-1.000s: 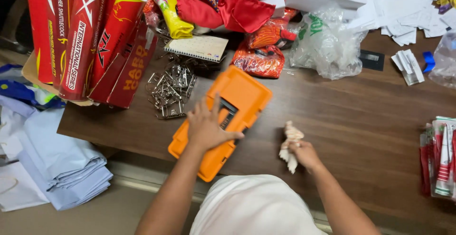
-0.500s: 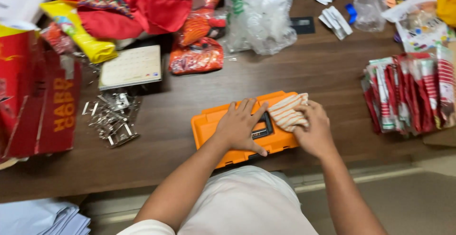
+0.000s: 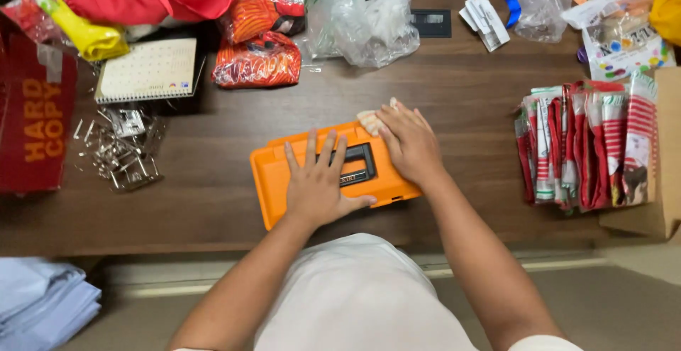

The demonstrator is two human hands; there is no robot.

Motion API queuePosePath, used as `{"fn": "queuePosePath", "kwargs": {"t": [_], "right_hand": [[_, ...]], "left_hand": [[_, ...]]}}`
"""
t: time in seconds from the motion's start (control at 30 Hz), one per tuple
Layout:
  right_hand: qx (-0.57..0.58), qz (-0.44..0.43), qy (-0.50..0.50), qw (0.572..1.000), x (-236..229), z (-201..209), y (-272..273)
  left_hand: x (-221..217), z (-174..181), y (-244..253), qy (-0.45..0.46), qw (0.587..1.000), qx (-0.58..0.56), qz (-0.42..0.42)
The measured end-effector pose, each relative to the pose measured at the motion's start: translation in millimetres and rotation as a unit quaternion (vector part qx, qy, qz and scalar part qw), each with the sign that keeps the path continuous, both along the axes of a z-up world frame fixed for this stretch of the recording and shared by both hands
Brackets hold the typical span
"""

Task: Folding a plastic bag, wiping a toolbox and calendar with a cloth, sorting metal hinges, and packing shuttlecock tubes into a cardboard box.

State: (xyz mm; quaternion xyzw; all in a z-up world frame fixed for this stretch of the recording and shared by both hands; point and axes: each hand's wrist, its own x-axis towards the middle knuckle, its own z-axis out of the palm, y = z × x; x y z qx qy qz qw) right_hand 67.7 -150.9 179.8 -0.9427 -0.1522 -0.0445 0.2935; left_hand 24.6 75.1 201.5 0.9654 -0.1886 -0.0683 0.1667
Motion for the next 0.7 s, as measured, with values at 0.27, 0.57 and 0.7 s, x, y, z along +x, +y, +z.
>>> {"fn": "queuePosePath", "kwargs": {"t": [0.27, 0.57, 0.7], "right_hand": [[0.055, 0.031, -0.029, 0.998, -47.2, 9.9, -1.1], [-0.002, 0.070, 0.006, 0.998, -72.1, -7.7, -43.7], [0.053, -0.054, -0.022, 0.997, -41.0, -11.5, -29.0]], "left_hand": [[4.3, 4.0, -4.6, 0.028, 0.999, 0.027, 0.031], [7.0, 4.3, 10.9, 0.033, 0.999, 0.014, -0.008], [16.7, 3.4, 36.6, 0.034, 0.994, -0.047, -0.097]]}}
